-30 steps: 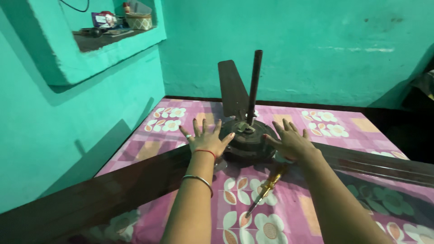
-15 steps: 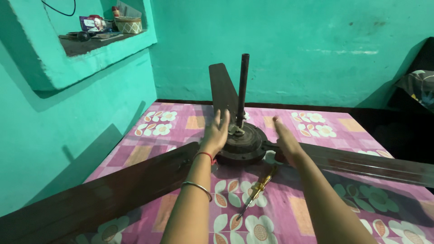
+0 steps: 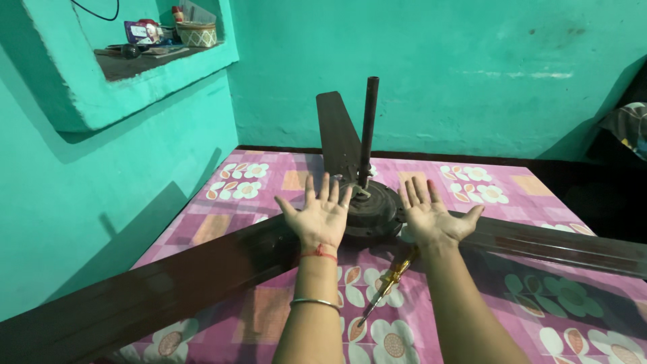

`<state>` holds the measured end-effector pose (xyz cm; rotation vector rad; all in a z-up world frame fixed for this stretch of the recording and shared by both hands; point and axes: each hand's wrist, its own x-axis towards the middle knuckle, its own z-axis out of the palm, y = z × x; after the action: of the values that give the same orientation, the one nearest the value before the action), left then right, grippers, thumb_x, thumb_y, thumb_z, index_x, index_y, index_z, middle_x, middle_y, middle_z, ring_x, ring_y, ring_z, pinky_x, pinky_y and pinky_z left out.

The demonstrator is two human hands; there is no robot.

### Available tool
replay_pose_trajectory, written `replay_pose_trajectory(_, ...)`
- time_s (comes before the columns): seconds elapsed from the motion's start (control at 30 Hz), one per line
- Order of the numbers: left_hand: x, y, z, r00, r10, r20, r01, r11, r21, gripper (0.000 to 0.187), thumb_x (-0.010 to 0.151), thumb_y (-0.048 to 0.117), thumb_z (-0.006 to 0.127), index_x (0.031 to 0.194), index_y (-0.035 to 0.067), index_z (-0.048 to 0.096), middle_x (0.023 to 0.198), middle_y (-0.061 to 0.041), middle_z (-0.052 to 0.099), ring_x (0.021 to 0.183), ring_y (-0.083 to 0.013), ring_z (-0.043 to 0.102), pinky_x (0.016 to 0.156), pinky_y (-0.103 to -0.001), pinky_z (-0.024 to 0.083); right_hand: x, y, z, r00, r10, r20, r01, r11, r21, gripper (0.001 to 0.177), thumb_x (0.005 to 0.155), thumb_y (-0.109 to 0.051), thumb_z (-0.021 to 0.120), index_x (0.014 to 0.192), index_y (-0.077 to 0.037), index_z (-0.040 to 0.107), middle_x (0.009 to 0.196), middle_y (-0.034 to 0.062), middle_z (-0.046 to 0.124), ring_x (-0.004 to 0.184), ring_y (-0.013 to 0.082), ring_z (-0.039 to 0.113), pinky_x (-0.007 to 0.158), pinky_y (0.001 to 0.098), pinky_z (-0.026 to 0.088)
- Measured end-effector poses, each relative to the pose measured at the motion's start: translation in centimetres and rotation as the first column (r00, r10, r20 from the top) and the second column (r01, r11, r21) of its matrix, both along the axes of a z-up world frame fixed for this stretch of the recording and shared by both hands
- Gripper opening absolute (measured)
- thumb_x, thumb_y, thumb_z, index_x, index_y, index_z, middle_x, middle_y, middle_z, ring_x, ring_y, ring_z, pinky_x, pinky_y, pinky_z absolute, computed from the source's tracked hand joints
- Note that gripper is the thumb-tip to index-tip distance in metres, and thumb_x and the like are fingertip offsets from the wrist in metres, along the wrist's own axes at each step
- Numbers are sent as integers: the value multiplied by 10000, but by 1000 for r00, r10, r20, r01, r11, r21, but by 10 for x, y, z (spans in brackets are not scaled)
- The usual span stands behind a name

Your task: The person uses a yellow screwdriver to tighten screws that attach the fan blades to the motor housing of a ceiling fan placed on a table. The person works on each blade sequentially, securing them to the central hub.

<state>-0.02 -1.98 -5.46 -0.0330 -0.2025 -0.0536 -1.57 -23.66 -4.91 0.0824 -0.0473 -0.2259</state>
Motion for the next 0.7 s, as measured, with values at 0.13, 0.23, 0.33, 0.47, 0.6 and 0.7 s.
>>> replay_pose_trajectory(0.13,-1,2,-24,993,8,-115,-1,998,59,1062,801,873,398,1633,238,218,1705,-115,219,1580,-327,111,1240,-610,121,-4,-3,-13,997,8,-71,-15,994,-104,1222,792,-890,434,1577,35,295,1653,309,279,1526,476,318,1201,640,268)
replay_pose_trajectory(0.23,10,3,-31,992,28,-126,-7,986,167,1058,813,871,393,1633,219,241,1697,-131,255,1574,-325,148,1234,-594,129,-3,-7,-8,998,-6,-66,-10,971,-238,1212,790,-893,407,1586,14,291,1657,285,292,1532,441,316,1213,617,268)
replay_pose_trajectory(0.33,36,-2,-15,993,105,-60,-63,872,485,1036,824,853,396,1624,204,282,1686,-138,303,1568,-307,212,1237,-572,159,3,-15,7,1000,-3,3,4,845,-535,1187,787,-880,401,1605,-29,266,1670,254,293,1542,397,293,1234,566,269)
replay_pose_trajectory(0.47,50,-18,20,892,276,359,-357,-59,932,957,907,824,421,1597,161,397,1668,-140,401,1565,-282,354,1287,-509,283,19,-21,31,994,-107,-29,-14,138,-990,1122,798,-847,401,1620,-110,206,1701,154,237,1555,330,260,1236,517,214)
replay_pose_trajectory(0.6,26,-16,39,725,-32,688,-418,-814,404,905,833,763,490,1560,233,388,1706,-70,255,1629,-276,130,1228,-514,211,33,-16,35,946,-253,204,-145,-890,-433,1031,826,-827,386,1647,-230,209,1726,137,122,1555,325,190,1250,538,146)
replay_pose_trajectory(0.7,8,-8,43,791,-137,597,-298,-938,179,975,830,818,474,1599,250,282,1707,-56,164,1592,-245,53,1240,-620,16,26,-14,24,946,-216,242,-169,-965,-203,1006,859,-832,408,1631,-215,225,1704,171,133,1593,313,80,1239,600,47)
